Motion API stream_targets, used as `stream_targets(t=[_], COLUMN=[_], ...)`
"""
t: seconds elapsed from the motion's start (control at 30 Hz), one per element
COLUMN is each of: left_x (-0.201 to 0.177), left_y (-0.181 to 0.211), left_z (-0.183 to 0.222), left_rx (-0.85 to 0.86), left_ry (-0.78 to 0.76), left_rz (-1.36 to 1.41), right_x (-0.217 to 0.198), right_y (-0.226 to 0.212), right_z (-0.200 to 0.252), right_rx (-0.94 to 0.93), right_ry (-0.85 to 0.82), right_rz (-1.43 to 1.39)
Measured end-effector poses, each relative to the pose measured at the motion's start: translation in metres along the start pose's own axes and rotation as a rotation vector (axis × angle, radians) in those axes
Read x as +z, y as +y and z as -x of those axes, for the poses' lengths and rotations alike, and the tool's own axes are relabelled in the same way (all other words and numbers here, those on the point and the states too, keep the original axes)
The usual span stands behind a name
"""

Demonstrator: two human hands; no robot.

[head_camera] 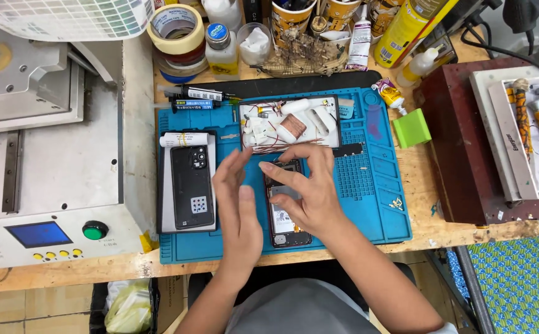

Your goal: Disassembling and repairing a smartphone using a screwdriver and prying tools

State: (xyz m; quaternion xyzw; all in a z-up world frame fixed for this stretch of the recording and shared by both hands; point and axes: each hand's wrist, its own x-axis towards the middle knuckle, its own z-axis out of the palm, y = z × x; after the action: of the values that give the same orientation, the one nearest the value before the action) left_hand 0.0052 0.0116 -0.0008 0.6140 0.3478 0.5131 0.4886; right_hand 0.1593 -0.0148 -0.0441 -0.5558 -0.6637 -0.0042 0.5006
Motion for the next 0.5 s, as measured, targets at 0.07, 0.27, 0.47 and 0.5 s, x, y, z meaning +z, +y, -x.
stream_targets(t=[0.07,0.27,0.47,0.5], left_x=[0.004,-0.003,-0.012,-0.013], left_y=[0.004,-0.024,-0.018,-0.003], left_z=[-0.007,-0.016,-0.042,-0.041], left_rx=[0.016,0.096,0.146,0.101], left_ry=[-0.168,-0.182,-0.271,-0.383], left_rz=[0.011,-0.36,-0.552,-0.422], right_x=[0.002,0.0,-0.002,-0.003], right_y=[0.003,0.001,-0.004,-0.003], right_z=[-0.001,-0.001,-0.007,-0.007], right_rx=[0.01,-0.003,-0.047,-0.027], right_ry=[0.033,0.047,0.015,0.029], right_rz=[-0.03,-0.046,-0.018,-0.004])
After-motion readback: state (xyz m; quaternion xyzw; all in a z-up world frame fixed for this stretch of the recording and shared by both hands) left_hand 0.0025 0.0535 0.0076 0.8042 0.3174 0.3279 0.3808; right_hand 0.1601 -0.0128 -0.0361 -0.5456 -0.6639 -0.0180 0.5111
